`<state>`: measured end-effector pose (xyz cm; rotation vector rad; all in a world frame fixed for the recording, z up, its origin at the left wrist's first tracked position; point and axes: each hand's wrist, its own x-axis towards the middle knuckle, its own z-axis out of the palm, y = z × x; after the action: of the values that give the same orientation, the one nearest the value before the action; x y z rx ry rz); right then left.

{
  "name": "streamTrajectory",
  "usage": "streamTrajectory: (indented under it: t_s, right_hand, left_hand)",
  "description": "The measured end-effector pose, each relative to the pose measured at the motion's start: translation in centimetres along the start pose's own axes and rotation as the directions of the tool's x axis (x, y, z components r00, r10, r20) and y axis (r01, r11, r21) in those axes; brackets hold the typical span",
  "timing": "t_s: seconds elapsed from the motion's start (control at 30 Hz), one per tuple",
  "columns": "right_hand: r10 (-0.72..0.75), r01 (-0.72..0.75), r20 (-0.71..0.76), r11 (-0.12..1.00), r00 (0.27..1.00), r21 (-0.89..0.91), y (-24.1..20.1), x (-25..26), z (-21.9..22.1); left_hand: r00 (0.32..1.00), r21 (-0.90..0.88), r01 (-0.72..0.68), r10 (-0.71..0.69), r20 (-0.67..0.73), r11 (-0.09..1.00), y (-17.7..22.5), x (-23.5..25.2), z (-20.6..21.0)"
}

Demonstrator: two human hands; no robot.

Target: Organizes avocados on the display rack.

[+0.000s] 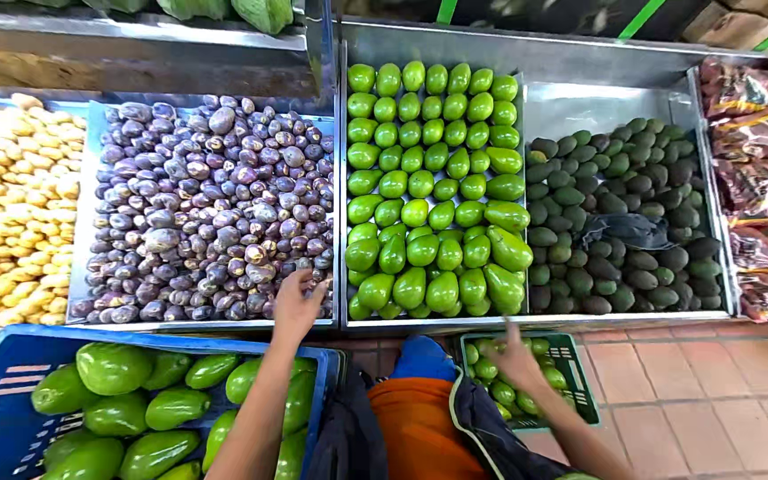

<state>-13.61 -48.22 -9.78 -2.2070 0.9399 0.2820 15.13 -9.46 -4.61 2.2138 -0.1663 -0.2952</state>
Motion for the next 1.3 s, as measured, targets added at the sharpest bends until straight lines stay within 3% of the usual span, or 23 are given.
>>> streamTrajectory:
  t_s: [0.07,0.13,0.27,0.33,0.43,0.53,0.6,0.73,0.8,0.97,1.13,1.3]
  right_hand:
    - [-0.043,0.085,0.25,0.984,0.967,-0.159,0.1,-2.5,3.7]
    - [-0.074,0.188,0.373,0.941,0.925,-0.28,1.0,-4.1,6.5]
    - [0.03,0.045,0.328,0.975,0.944,-0.219,3.6,-5.3,6.2]
    - [0.097,-0.052,0.309,0.987,0.946,-0.152,4.9,-5.8,5.3]
    - [0.102,-0.064,0.293,0.989,0.951,-0.137,5.4,-4.6,5.6]
    - [0.001,0.063,0.3,0.977,0.954,-0.204,-0.7,0.3,5.2]
    - [-0.165,0.228,0.263,0.946,0.951,-0.231,-7.1,4.8,5.2]
    - [-0.479,0.491,0.134,0.781,0.867,-0.385,-18.4,14.3,7.5]
    - [-0.482,0.517,0.209,0.702,0.851,-0.49,-21.9,18.1,8.2]
    - [-0.443,0.599,0.404,0.603,0.8,-0.527,-23.1,24.0,8.8]
    - [-0.522,0.659,0.405,0.54,0.75,-0.524,-22.3,24.4,9.0]
    - [-0.546,0.685,0.421,0.502,0.724,-0.528,-22.2,23.7,9.2]
  left_hand:
    - [0.988,0.061,-0.052,0.043,0.145,0.997,0.7,3.9,3.1]
    - [0.967,0.162,-0.047,0.005,0.256,0.986,0.7,7.8,6.5]
    - [0.954,0.213,-0.019,-0.045,0.295,0.977,-0.8,12.9,11.8]
    - [0.967,0.123,0.005,-0.036,0.252,0.992,-1.9,13.6,13.8]
    - [0.976,0.122,0.078,-0.1,0.191,0.989,-2.1,13.8,15.0]
    - [0.965,0.131,0.121,-0.148,0.219,0.984,-2.2,14.4,15.1]
    - [0.964,0.087,0.128,-0.145,0.224,0.988,-2.6,14.3,15.6]
    - [0.967,0.055,0.114,-0.124,0.225,0.992,-2.6,13.7,15.8]
    - [0.968,0.023,0.109,-0.111,0.223,0.994,-3.0,13.8,16.2]
    - [0.969,0.019,0.133,-0.134,0.206,0.991,-3.3,14.0,16.6]
    - [0.977,0.041,0.133,-0.138,0.164,0.99,-3.2,13.4,16.7]
    - [0.964,0.184,0.206,-0.232,0.128,0.961,-0.7,13.5,16.7]
